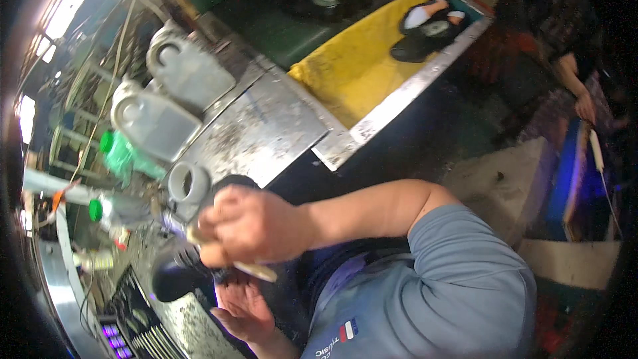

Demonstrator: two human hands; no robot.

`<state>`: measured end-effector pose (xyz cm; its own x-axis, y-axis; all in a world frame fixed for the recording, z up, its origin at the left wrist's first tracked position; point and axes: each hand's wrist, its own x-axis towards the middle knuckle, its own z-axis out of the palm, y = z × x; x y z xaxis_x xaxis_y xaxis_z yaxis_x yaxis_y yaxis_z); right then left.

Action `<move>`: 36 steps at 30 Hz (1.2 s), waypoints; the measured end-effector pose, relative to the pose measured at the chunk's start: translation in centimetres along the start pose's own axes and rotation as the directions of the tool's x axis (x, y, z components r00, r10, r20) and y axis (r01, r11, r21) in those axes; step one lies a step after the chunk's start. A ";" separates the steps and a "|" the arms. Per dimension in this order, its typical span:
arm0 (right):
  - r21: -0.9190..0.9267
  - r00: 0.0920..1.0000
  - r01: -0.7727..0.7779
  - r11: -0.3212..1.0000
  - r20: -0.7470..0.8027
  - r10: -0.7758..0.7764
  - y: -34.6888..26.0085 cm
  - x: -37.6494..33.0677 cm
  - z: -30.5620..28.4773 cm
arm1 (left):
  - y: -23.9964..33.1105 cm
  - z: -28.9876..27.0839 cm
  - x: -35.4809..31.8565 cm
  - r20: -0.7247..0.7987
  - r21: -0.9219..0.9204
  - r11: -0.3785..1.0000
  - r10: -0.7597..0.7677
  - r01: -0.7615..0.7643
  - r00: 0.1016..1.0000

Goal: The person paints the sole of a black high-heeled shoe using a small brush and a dark liquid from a cup. They repeatedly dip the brush into the cup and apply the liquid to the shoe's sole, rotating the shoe to cover different areas. The person handles the shoe and brush with both hands throughout the process.

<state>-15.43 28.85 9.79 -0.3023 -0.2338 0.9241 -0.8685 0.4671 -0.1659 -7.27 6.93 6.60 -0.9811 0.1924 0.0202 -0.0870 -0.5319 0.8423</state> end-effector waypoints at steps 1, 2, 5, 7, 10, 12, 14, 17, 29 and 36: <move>0.006 0.999 0.037 0.999 -0.002 -0.037 -0.9 -0.6 1.8 | 0.1 -0.5 -0.1 -0.074 -0.056 0.998 -0.034 0.030 0.997; 0.045 0.997 0.074 0.996 -0.025 -0.073 -1.9 -1.2 3.8 | 0.9 -1.3 -0.8 -0.079 -0.269 0.961 -0.085 0.061 0.993; 0.084 0.991 0.129 0.988 0.029 -0.132 -4.9 -2.3 7.4 | 1.3 -4.4 -1.3 -0.235 -0.471 0.880 -0.049 -0.070 0.971; 0.135 0.974 0.146 0.980 0.153 -0.166 -6.0 -2.8 8.6 | 1.9 -6.1 -1.0 -0.187 -0.507 0.861 -0.067 -0.037 0.980; 0.295 0.945 0.077 0.952 0.282 -0.164 -5.6 -1.8 7.4 | 2.1 -7.1 -1.9 -0.300 -0.404 0.912 -0.060 -0.070 0.952; 0.401 0.945 -0.109 0.909 0.326 -0.031 -3.8 0.7 5.1 | 2.2 -8.9 -3.7 -0.296 -0.287 0.955 -0.012 -0.078 0.955; 0.349 0.954 -0.221 0.910 0.273 0.127 -0.5 2.4 4.1 | 0.9 -10.9 -5.6 -0.359 -0.226 0.971 -0.003 -0.084 0.933; 0.005 0.880 -0.311 0.950 0.378 0.286 4.4 5.0 3.0 | 0.8 -11.4 -7.2 -0.315 -0.221 0.975 -0.073 0.001 0.946; -0.397 0.511 -0.406 0.823 0.648 0.565 14.9 6.6 13.7 | -3.9 -12.3 -10.9 -0.177 -0.544 0.830 -0.254 0.121 0.951; -0.252 0.704 -0.445 0.859 0.495 0.509 13.5 8.4 12.8 | -6.1 -16.3 -14.1 -0.163 -0.383 0.909 -0.244 0.166 0.956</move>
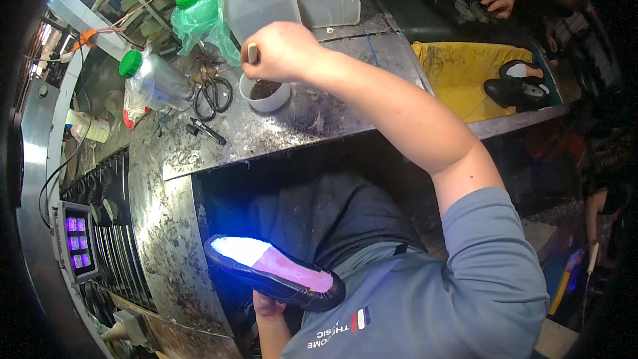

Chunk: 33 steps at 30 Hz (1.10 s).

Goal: The person paints the sole of a black high-heeled shoe using a small brush and a dark liquid from a cup. They repeatedly dip the brush into the cup and apply the liquid to the shoe's sole, rotating the shoe to cover different areas. The person handles the shoe and brush with both hands throughout the process.

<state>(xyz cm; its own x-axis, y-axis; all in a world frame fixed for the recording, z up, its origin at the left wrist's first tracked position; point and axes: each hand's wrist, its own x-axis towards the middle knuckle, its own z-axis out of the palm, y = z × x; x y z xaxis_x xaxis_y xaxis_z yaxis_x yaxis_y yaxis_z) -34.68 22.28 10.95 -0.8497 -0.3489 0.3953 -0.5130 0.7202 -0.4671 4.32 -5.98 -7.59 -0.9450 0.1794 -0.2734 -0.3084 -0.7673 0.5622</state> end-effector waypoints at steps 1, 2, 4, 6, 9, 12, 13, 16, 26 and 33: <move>0.042 0.998 0.026 0.999 -0.060 -0.024 -0.3 -0.2 -0.2 | 0.2 0.8 0.1 -0.020 0.054 0.999 0.008 -0.007 1.000; 0.082 0.992 0.055 0.995 -0.121 -0.045 -0.5 -0.3 -0.1 | 0.3 1.4 0.2 -0.040 0.107 0.994 0.018 -0.013 0.999; -0.005 0.999 0.051 0.999 -0.017 -0.051 0.5 -0.8 0.6 | 0.4 1.7 0.8 -0.037 0.074 0.997 0.021 -0.019 0.999; -0.195 0.968 -0.014 0.981 0.243 0.062 0.9 -0.9 0.6 | 1.2 2.3 1.2 -0.008 0.066 0.997 0.033 -0.033 0.999; 0.070 1.000 -0.004 0.998 0.005 0.004 1.4 -1.8 0.6 | 3.0 4.3 1.5 0.066 0.136 0.981 0.130 -0.138 0.989; 0.153 0.996 0.042 0.987 -0.084 -0.029 1.3 -2.1 0.3 | 5.2 5.9 1.2 0.128 0.453 0.858 0.205 -0.241 0.970; 0.074 1.000 0.001 0.997 0.011 -0.002 1.4 -2.3 0.4 | 6.0 5.9 1.0 0.176 0.722 0.638 0.205 -0.267 0.963; 0.089 1.000 -0.030 0.996 0.008 0.029 2.2 -3.3 0.4 | 8.5 3.4 0.3 0.263 0.950 -0.217 0.163 -0.226 0.951; 0.768 0.984 -0.066 0.637 0.156 -0.087 -1.0 -9.7 -2.0 | 14.8 15.3 4.9 0.785 0.312 -0.817 -0.067 -0.485 0.616; 0.897 0.935 0.023 0.441 0.137 -0.328 -5.3 -12.9 -1.7 | 16.3 17.2 4.1 0.731 0.180 -0.844 -0.229 -0.505 0.643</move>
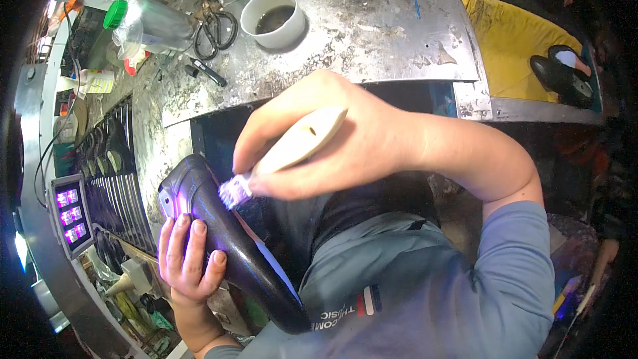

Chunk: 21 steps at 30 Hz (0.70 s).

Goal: The person paints the sole of a black high-heeled shoe using a small brush and a dark liquid from a cup. They repeatedly dip the brush into the cup and apply the liquid to the shoe's sole, rotating the shoe to cover different areas. The person handles the shoe and brush with both hands throughout the process.

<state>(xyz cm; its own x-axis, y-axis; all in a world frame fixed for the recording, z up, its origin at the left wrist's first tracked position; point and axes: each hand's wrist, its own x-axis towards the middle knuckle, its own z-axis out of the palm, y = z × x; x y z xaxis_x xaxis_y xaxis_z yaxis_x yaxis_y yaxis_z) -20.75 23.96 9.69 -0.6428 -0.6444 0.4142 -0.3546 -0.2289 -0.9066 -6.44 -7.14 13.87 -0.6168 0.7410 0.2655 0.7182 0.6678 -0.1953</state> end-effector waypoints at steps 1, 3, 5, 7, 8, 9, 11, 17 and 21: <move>0.038 1.000 0.021 0.999 -0.001 -0.021 0.0 0.0 0.6 | -0.1 -0.1 0.0 0.007 0.003 1.000 0.007 -0.007 1.000; 0.055 1.000 0.023 0.998 -0.009 -0.023 0.2 0.2 1.2 | -0.1 0.0 -0.1 0.015 -0.017 1.000 -0.005 0.006 1.000; 0.094 1.000 0.003 0.996 -0.019 -0.001 0.5 0.4 1.7 | 0.0 0.2 -0.2 0.019 -0.021 1.000 -0.023 0.023 1.000; 0.121 0.999 -0.034 0.992 -0.016 0.036 0.3 0.8 1.9 | 0.2 0.2 -0.2 0.025 -0.042 0.998 -0.041 0.042 0.999; 0.122 0.999 -0.053 0.991 -0.003 0.054 0.2 1.0 2.0 | 0.3 0.1 0.0 0.030 -0.051 0.997 -0.057 0.059 0.998; 0.121 0.997 -0.072 0.990 0.012 0.071 0.2 1.2 2.0 | 0.4 0.0 0.1 0.035 -0.060 0.995 -0.074 0.076 0.997; 0.149 0.997 -0.072 0.986 0.019 0.070 0.2 1.4 2.1 | 0.3 0.0 -0.2 0.028 -0.044 0.998 -0.049 0.051 0.998; 0.174 0.998 -0.058 0.983 0.047 0.051 -0.1 1.3 2.2 | 0.2 0.3 -0.7 0.008 -0.025 0.998 -0.051 0.051 0.999; 0.152 0.998 -0.031 0.988 0.053 0.023 -0.6 1.0 2.1 | 0.0 0.8 -0.7 0.009 -0.023 0.996 -0.088 0.088 0.996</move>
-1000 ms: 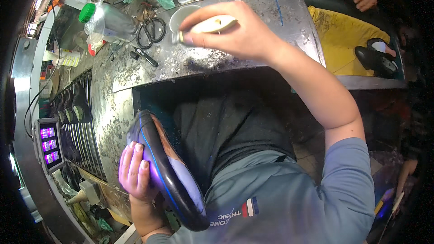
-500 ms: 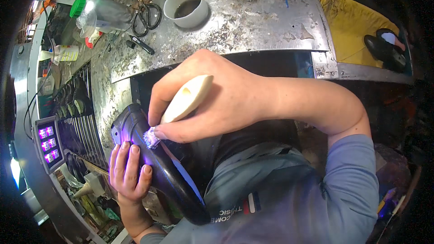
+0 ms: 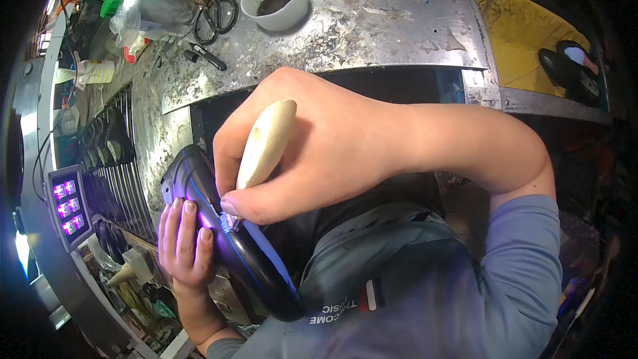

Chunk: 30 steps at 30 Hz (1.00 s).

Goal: The person paints the sole of a black high-heeled shoe using a small brush and a dark liquid from a cup. They repeatedly dip the brush into the cup and apply the liquid to the shoe's sole, rotating the shoe to cover different areas. The person handles the shoe and brush with both hands throughout the process.

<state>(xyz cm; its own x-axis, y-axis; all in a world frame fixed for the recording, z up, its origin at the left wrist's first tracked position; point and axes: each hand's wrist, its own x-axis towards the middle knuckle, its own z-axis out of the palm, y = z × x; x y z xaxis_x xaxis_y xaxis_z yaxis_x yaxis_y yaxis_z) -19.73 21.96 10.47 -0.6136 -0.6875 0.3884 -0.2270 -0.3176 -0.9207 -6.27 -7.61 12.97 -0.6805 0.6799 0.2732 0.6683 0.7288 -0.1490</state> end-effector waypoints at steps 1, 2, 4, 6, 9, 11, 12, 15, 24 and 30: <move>-0.010 1.000 0.012 1.000 0.005 -0.012 -0.1 -0.1 -0.1 | 0.0 0.2 0.0 -0.004 0.010 1.000 -0.009 0.009 1.000; -0.019 1.000 0.021 1.000 0.009 -0.020 -0.1 -0.1 -0.2 | 0.0 0.3 0.1 0.002 0.017 1.000 -0.019 0.019 1.000; -0.044 0.999 0.039 0.998 0.021 -0.038 -0.3 -0.3 -0.2 | -0.1 0.5 0.1 0.007 0.030 0.999 -0.037 0.037 0.999; -0.068 0.997 0.070 0.995 0.035 -0.067 -0.5 -0.4 -0.2 | -0.1 0.8 0.2 -0.001 0.044 0.998 -0.051 0.051 0.999; -0.100 0.992 0.121 0.988 0.057 -0.116 -0.7 -0.4 -0.2 | -0.3 1.0 0.0 0.004 0.053 0.995 -0.087 0.087 0.996; -0.100 0.991 0.124 0.987 0.071 -0.118 -0.9 -0.6 -0.2 | -0.3 1.1 -0.2 0.021 0.052 0.991 -0.127 0.126 0.992; -0.104 0.990 0.125 0.987 0.076 -0.117 -1.1 -0.7 -0.3 | -0.4 1.2 -0.3 0.026 0.050 0.989 -0.143 0.142 0.989; -0.121 0.986 0.153 0.981 0.079 -0.144 -1.4 -0.7 -0.3 | -0.6 1.1 -0.1 0.069 0.013 0.986 -0.167 0.166 0.984; -0.185 0.967 0.256 0.949 0.042 -0.253 -2.2 -0.6 -0.2 | -1.0 1.9 -0.8 0.109 -0.027 0.954 -0.296 0.300 0.949; -0.226 0.961 0.269 0.936 -0.005 -0.277 -2.9 -0.4 -0.1 | -0.3 1.8 -0.4 0.141 -0.107 0.903 -0.400 0.415 0.906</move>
<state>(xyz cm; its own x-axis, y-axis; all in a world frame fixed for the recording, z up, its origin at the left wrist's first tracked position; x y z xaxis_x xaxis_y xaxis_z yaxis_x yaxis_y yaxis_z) -18.85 23.22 12.98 -0.5301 -0.5697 0.6280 -0.5484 -0.3345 -0.7664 -6.72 -8.00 11.22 -0.9259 0.3358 0.1732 0.3531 0.9321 0.0805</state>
